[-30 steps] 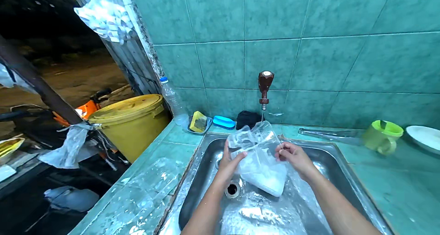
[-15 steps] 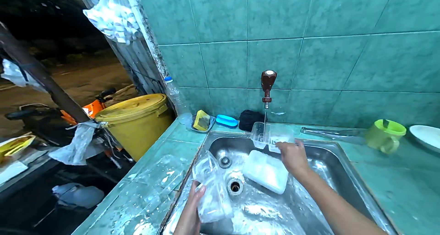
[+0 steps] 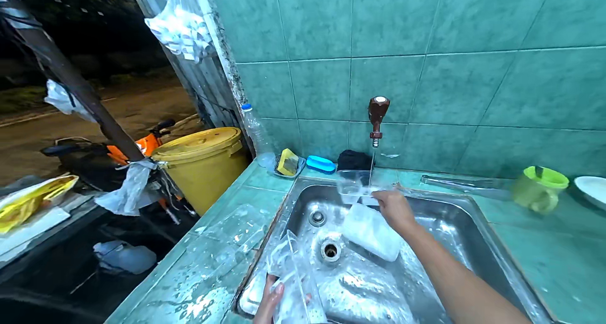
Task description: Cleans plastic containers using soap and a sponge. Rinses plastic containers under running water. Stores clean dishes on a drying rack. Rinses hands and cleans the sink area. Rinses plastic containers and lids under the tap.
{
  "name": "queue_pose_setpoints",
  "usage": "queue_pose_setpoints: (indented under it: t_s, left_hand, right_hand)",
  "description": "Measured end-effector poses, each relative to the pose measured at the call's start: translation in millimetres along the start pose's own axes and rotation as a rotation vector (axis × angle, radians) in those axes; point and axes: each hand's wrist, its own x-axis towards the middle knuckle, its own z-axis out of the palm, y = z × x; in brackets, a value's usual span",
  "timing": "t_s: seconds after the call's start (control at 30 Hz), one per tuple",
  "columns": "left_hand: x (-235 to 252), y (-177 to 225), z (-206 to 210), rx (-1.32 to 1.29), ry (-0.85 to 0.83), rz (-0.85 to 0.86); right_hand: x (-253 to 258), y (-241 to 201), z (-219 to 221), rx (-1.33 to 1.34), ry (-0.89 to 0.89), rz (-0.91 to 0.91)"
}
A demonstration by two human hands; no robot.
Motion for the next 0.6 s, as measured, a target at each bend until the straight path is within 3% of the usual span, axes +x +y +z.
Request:
queue_pose_setpoints:
  t_s: [0.07, 0.17, 0.2, 0.3, 0.43, 0.6]
  left_hand:
    - [-2.1, -0.9, -1.0, 0.013, -0.008, 0.005]
    - [-1.9, -1.5, -0.2, 0.017, 0.0, -0.002]
    - [-2.3, -1.4, 0.7, 0.018, 0.009, 0.0]
    - [-4.1, 2.0, 3.6, 0.01, 0.017, -0.005]
    - [-2.5, 7.4, 8.4, -0.059, 0.014, -0.024]
    - [-4.0, 11.1, 4.5, -0.114, -0.033, 0.014]
  right_hand:
    - [-1.9, -5.9, -8.9, -0.065, -0.061, 0.039]
    - [-9.0, -5.3, -18.1, 0.014, -0.127, -0.049]
    - [-9.3, -1.9, -20.8, 0.037, -0.136, 0.01]
    - [-10.7, -1.9, -23.8, -0.019, -0.086, 0.15]
    - [-11.6, -8.3, -21.5, 0.051, -0.119, -0.003]
    - [-3.4, -4.5, -25.7, -0.06, -0.079, 0.127]
